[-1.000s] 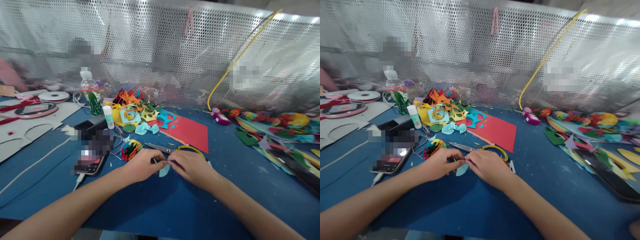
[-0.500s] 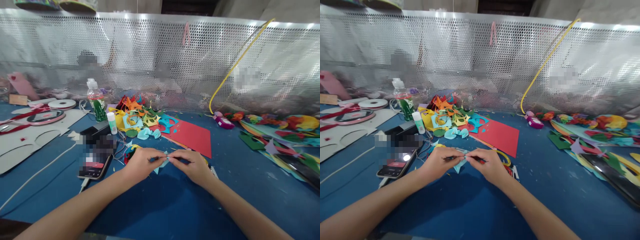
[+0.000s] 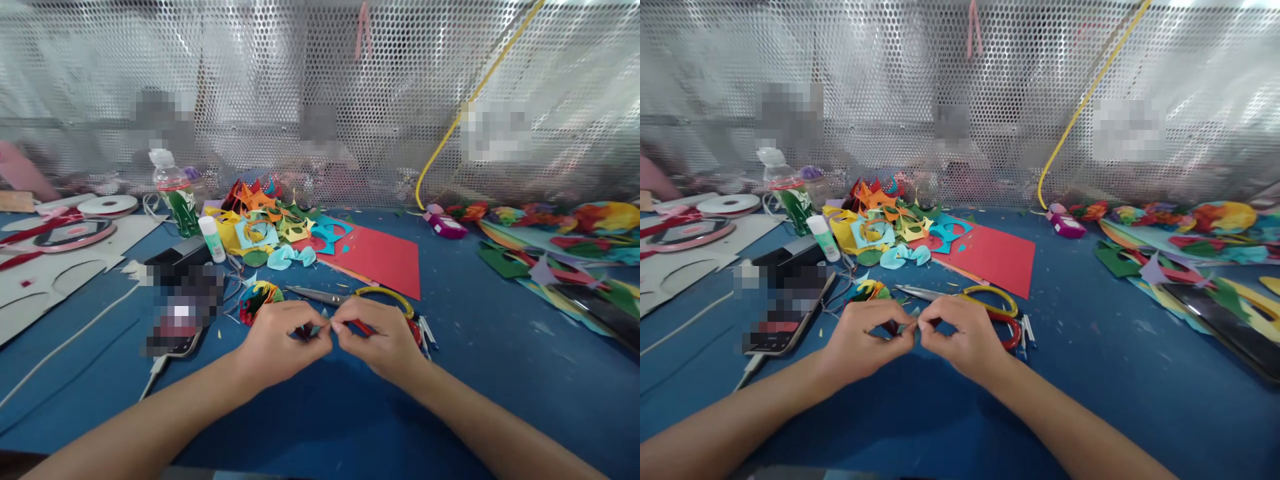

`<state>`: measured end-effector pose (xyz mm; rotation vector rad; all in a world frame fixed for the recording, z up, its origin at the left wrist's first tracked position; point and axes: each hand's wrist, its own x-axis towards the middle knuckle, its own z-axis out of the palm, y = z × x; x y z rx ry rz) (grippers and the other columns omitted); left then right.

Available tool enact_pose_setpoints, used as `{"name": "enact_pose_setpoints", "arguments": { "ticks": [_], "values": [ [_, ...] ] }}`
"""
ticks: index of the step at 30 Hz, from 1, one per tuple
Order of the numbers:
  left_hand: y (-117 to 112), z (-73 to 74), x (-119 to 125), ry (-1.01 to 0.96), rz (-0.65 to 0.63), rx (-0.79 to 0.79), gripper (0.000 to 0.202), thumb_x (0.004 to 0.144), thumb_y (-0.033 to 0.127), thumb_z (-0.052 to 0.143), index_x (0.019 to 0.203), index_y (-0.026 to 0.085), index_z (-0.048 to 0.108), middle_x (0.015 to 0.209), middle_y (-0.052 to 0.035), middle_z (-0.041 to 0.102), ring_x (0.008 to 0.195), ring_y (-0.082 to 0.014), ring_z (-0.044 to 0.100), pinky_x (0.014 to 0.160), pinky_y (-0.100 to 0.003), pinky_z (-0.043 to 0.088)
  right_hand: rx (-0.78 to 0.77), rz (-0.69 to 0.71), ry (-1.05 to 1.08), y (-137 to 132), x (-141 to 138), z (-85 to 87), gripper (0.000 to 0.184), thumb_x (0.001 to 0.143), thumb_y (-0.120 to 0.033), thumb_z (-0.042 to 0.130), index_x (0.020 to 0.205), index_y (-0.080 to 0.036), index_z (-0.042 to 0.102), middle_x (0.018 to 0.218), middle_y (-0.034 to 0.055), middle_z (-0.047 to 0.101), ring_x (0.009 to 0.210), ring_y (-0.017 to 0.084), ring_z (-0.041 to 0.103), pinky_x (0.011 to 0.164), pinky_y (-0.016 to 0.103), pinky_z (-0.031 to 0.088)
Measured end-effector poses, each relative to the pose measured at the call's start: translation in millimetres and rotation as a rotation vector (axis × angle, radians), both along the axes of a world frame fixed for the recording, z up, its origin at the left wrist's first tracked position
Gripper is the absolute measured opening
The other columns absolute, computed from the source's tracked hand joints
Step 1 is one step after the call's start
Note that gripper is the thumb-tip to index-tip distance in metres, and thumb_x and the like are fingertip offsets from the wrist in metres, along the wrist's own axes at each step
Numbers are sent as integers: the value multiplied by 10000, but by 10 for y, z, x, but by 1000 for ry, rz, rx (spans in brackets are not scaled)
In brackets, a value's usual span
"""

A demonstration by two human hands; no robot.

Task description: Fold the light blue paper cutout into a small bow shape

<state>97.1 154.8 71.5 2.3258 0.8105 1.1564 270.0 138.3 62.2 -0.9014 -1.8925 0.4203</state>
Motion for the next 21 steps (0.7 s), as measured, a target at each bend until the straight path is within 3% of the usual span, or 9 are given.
{"name": "enact_pose_setpoints", "arguments": {
  "ticks": [5,8,10,14,18,21],
  "values": [
    [4,12,3,-107,11,-201,113,794,217,563,763,150,649,688,-24,650,580,-83,561,462,-145,421,-174,-8,129,-13,-14,-10,43,799,-208,538,770,-191,566,714,5,610,638,116,574,586,223,477],
    [41,10,-8,-106,-5,-306,160,825,270,542,827,161,658,749,-36,641,609,-90,563,438,-143,426,-170,-43,181,0,22,-12,63,814,-238,536,770,-197,552,740,10,588,673,124,563,602,236,477],
    [62,3,-14,-68,-4,-271,163,819,275,550,867,168,663,809,-46,622,656,-97,568,472,-154,455,-120,-77,134,5,49,2,87,817,-226,537,735,-196,548,717,3,579,658,121,554,600,237,469],
    [81,-25,-15,-20,-8,-43,195,800,230,582,975,183,652,892,-58,613,774,-118,582,616,-207,506,40,-120,-142,-2,97,44,92,799,-191,554,711,-199,579,681,-1,603,633,123,567,606,243,459],
    [79,-50,0,17,-69,80,141,810,169,564,904,152,668,818,-55,648,756,-118,596,679,-234,502,228,-174,-341,-27,117,73,100,809,-192,534,738,-192,605,723,25,651,697,155,608,674,274,472],
    [77,-50,4,-2,-76,85,137,812,150,553,878,147,674,793,-52,651,715,-108,595,651,-222,499,218,-186,-333,-49,119,100,86,810,-193,539,755,-190,605,732,21,651,706,147,608,674,260,471]
  ]
}}
